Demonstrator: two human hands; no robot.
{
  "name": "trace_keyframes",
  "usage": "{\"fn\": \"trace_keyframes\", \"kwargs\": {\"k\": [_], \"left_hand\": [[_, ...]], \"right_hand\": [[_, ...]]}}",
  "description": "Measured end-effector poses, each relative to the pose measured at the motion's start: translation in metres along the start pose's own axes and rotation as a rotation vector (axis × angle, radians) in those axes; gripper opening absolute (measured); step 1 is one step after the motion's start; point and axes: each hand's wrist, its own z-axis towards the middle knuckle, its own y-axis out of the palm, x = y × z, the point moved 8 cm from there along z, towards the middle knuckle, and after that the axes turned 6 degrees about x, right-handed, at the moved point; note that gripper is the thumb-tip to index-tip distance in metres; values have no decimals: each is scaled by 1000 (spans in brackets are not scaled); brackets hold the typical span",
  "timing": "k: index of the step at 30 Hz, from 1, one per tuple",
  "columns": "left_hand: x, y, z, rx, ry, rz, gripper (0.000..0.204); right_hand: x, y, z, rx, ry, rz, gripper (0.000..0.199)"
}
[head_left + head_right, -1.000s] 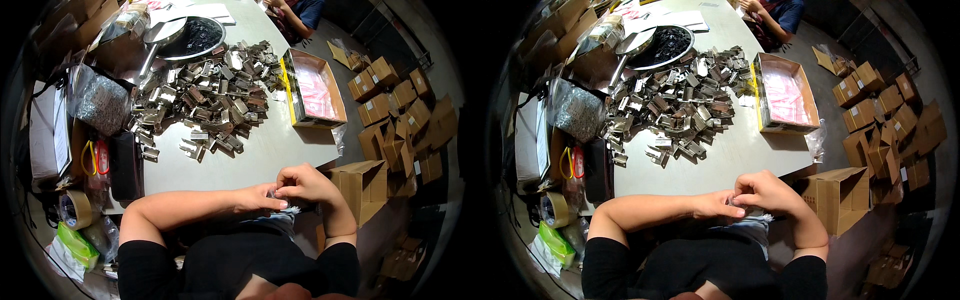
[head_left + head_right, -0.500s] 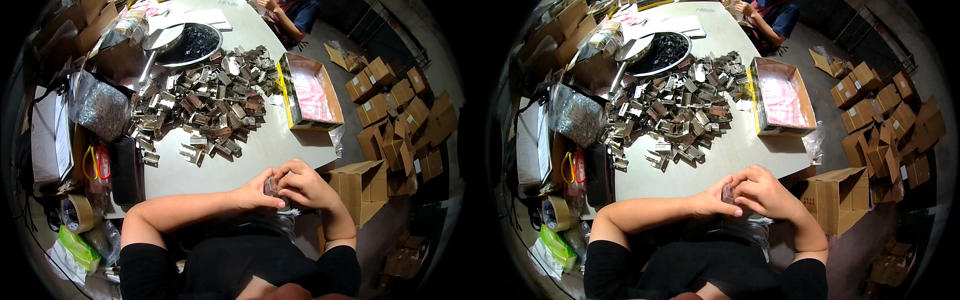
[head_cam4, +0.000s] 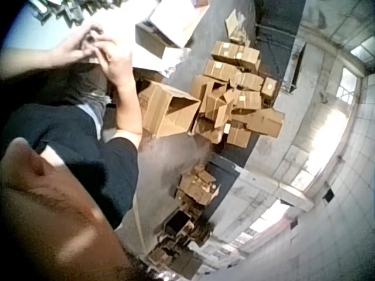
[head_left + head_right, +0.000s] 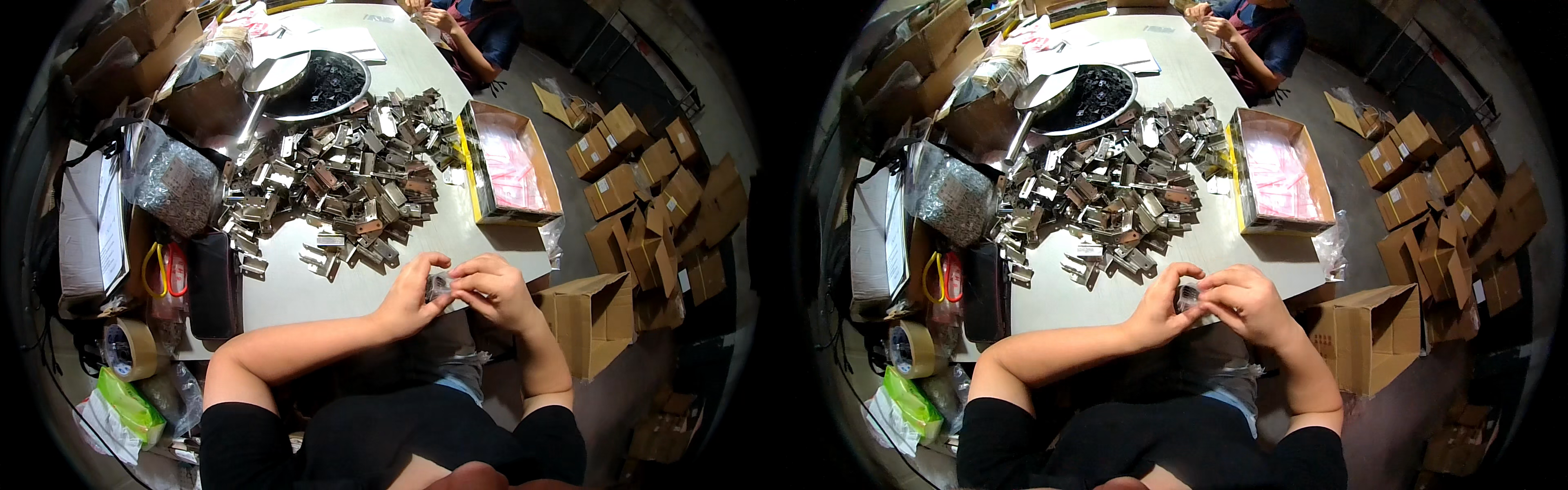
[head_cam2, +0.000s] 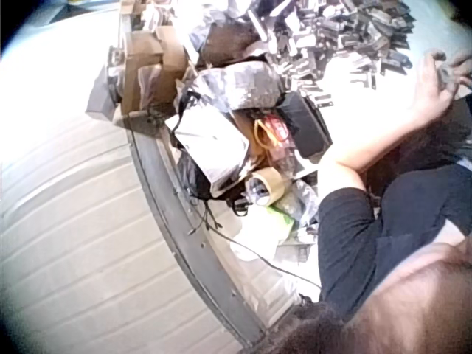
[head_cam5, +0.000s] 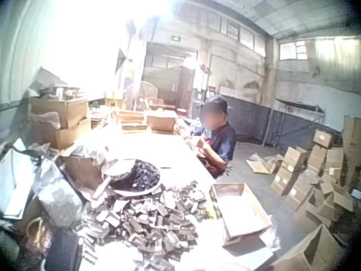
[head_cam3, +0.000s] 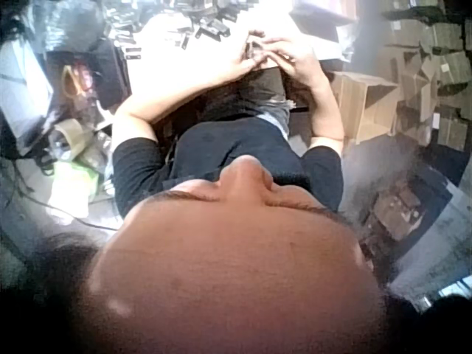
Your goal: The person sits at a table and repeatedly picks up small metal hardware pieces from a large pile. They place each piece into a small plastic bag and then put the bag into a cardboard box. The process is repetitive and involves handling the metal parts one by one.
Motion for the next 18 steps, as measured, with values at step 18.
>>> {"fn": "trace_keyframes", "kwargs": {"k": [18], "left_hand": [[5, -15, -6, 143, 27, -134, 9]], "right_hand": [[15, 21, 4, -73, 145, 79, 14]]}}
